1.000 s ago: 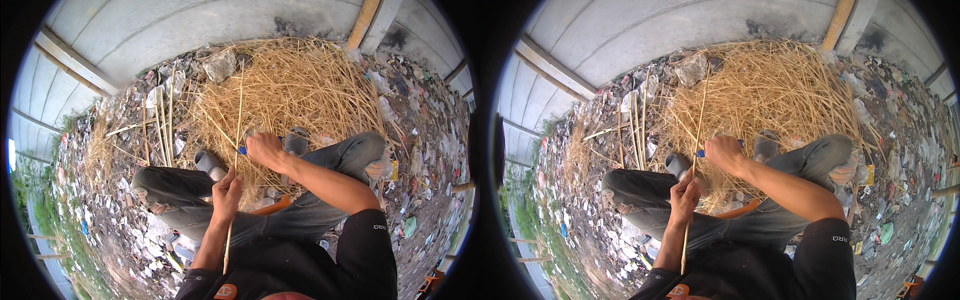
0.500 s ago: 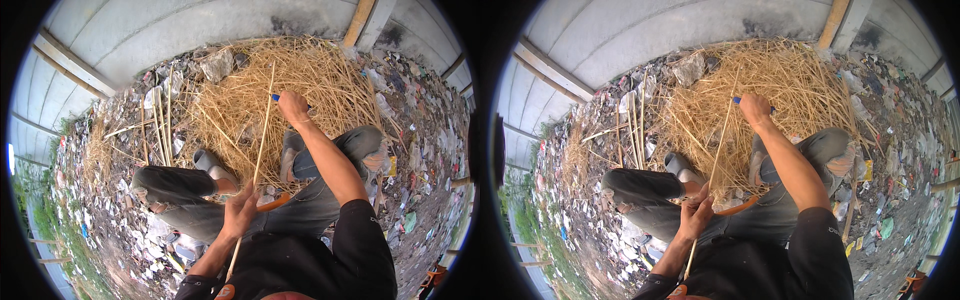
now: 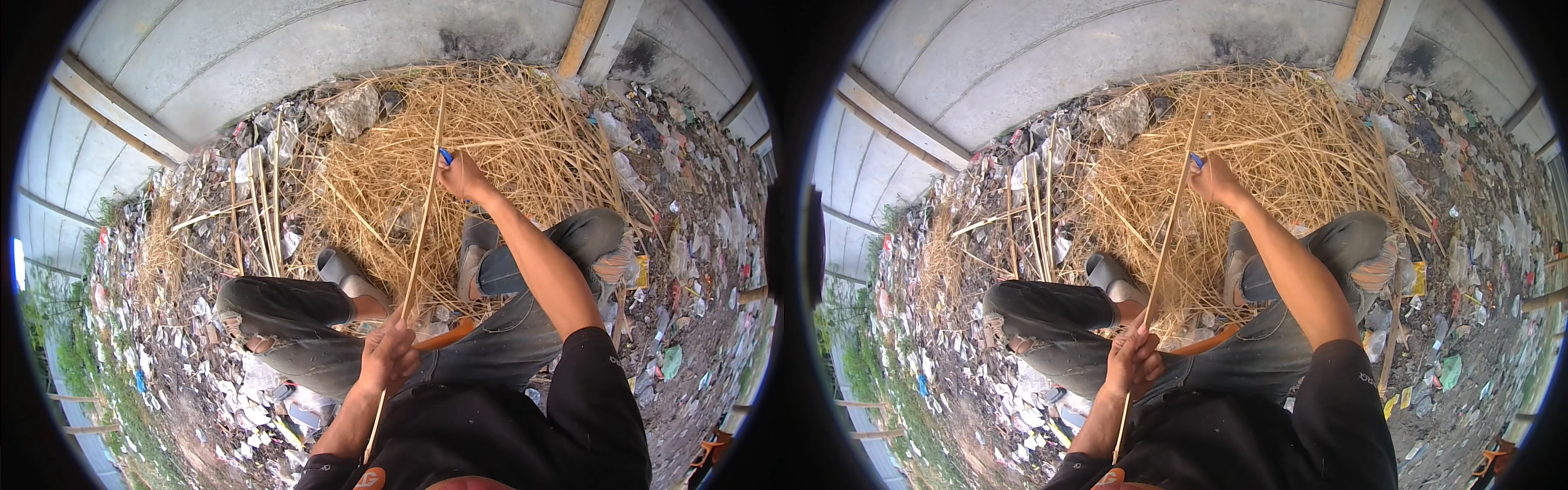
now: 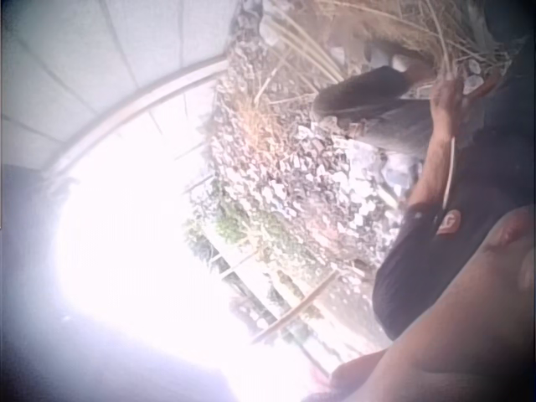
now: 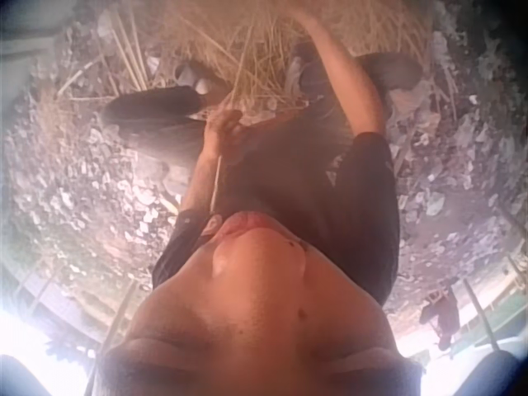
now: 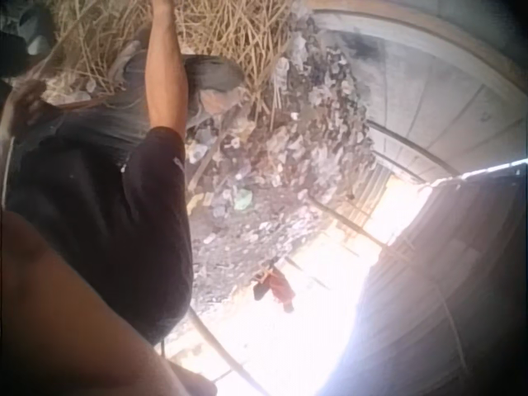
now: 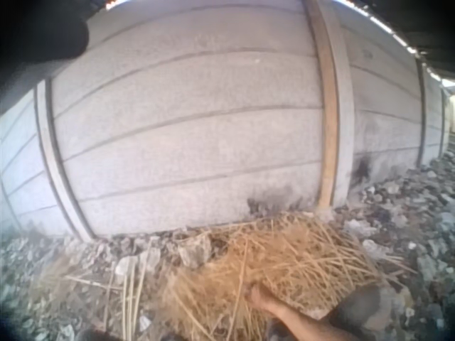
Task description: The person sits on the ground and uses a blue utility knife to peel the outer layer off a long, thin wooden stick. They hold the stick with their left hand and scrape along its length with the knife in their right hand, creating a pile of straw-like shavings.
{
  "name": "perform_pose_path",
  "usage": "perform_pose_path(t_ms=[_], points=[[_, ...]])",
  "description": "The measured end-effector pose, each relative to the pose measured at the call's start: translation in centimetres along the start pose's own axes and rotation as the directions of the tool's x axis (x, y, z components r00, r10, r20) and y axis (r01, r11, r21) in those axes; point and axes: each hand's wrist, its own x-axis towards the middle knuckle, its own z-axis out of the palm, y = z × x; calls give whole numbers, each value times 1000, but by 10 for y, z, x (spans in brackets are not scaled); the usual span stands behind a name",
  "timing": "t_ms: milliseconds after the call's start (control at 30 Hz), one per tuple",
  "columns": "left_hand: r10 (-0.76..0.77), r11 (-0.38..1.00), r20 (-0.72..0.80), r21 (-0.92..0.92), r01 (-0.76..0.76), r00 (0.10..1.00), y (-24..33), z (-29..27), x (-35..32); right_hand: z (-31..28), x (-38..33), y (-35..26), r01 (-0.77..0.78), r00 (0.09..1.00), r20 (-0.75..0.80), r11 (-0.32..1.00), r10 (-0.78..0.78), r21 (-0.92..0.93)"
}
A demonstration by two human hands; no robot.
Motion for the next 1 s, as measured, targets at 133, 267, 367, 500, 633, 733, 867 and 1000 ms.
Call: perform_pose_path(t_ms=[133, 267, 367, 500, 633, 733, 867, 1000], points=[[-33, 997, 18, -76, 34, 999, 2, -4, 0, -8, -4, -7, -157, 986, 131, 836, 102, 526], [88, 984, -21, 156, -84, 996, 2, -7, 5, -18, -3, -7, -5, 1000, 30, 987, 10, -160], [219, 935, -54, 296, -194, 974, 2, -20, 7, -42, -12, -44, -1, 999, 46, 947, 16, -321], [229, 910, -35, 361, -201, 973, 13, -24, 5, -52, -12, -41, 89, 970, -199, 968, -138, -236], [232, 895, 9, 389, -217, 973, 10, -32, -1, -57, -15, -63, 283, 920, -170, 898, -354, -338], [226, 887, 36, 406, -221, 973, 10, -36, -6, -58, -7, -55, 324, 913, -115, 868, -390, -376], [205, 867, 26, 460, -194, 978, 10, -47, -14, -58, -7, -51, 383, 899, -79, 861, -430, -335], [182, 881, 31, 439, -177, 983, 11, -48, -19, -62, -12, -74, 313, 944, -104, 949, -314, -27]])
